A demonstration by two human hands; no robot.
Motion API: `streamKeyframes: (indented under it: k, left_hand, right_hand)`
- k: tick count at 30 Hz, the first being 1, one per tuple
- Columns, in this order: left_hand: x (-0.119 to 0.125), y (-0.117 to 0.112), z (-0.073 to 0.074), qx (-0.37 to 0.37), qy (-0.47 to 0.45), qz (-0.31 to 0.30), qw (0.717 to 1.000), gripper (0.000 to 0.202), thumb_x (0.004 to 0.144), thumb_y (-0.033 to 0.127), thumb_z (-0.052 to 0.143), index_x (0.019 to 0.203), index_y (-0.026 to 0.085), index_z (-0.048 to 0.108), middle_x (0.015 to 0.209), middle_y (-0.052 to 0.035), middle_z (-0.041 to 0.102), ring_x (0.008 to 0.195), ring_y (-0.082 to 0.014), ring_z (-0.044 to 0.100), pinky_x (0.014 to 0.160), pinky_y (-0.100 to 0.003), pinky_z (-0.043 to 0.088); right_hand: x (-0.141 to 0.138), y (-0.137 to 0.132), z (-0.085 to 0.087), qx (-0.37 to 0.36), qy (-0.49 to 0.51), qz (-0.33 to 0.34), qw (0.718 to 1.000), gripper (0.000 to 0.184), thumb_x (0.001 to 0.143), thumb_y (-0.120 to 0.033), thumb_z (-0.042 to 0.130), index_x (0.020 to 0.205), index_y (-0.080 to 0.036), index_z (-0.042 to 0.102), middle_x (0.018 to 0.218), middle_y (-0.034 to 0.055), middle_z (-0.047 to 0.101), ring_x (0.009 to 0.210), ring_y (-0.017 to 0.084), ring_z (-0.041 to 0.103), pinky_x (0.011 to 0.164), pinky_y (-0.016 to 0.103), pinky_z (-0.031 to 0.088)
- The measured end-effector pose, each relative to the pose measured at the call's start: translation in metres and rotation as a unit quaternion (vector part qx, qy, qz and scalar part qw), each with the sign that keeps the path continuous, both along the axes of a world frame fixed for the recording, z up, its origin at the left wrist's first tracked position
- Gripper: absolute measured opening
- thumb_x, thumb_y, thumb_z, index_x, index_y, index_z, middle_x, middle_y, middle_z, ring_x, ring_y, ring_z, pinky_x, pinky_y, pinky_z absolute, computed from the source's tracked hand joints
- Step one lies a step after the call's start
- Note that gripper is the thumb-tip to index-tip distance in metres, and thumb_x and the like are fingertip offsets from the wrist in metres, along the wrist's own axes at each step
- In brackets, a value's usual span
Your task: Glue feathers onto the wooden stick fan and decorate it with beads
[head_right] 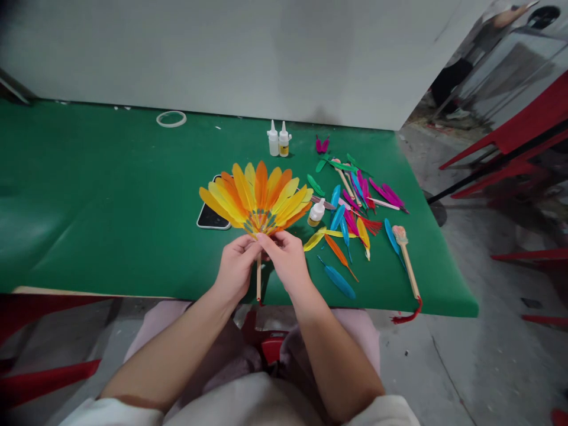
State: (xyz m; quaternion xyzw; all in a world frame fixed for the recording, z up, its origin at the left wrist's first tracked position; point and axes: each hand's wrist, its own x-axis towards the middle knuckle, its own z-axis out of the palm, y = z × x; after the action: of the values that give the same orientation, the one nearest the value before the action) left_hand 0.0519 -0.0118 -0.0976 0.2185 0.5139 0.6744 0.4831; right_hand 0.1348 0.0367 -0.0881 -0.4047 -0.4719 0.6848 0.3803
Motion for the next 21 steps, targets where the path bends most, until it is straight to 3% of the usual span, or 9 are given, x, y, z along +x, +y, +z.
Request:
streamKeyframes:
  k: [21]
  left_hand:
    - [0.0003,0.0000,-0.0011,-0.002,-0.010,-0.009,1.000,0.020,0.069,0.032,0.068,0.066,0.013,0.061,0.057,0.0027,0.058,0.052,-0.0062,0.052,0.053,-0.017,0.043]
  right_hand:
    - [0.0006,-0.0008,0.0010,0.006,-0.010,-0.001,1.000,0.022,0.066,-0.039,0.069,0.067,-0.017,0.065,0.057,-0.0018,0.061,0.059,0.013,0.056,0.057,0.026,0.046]
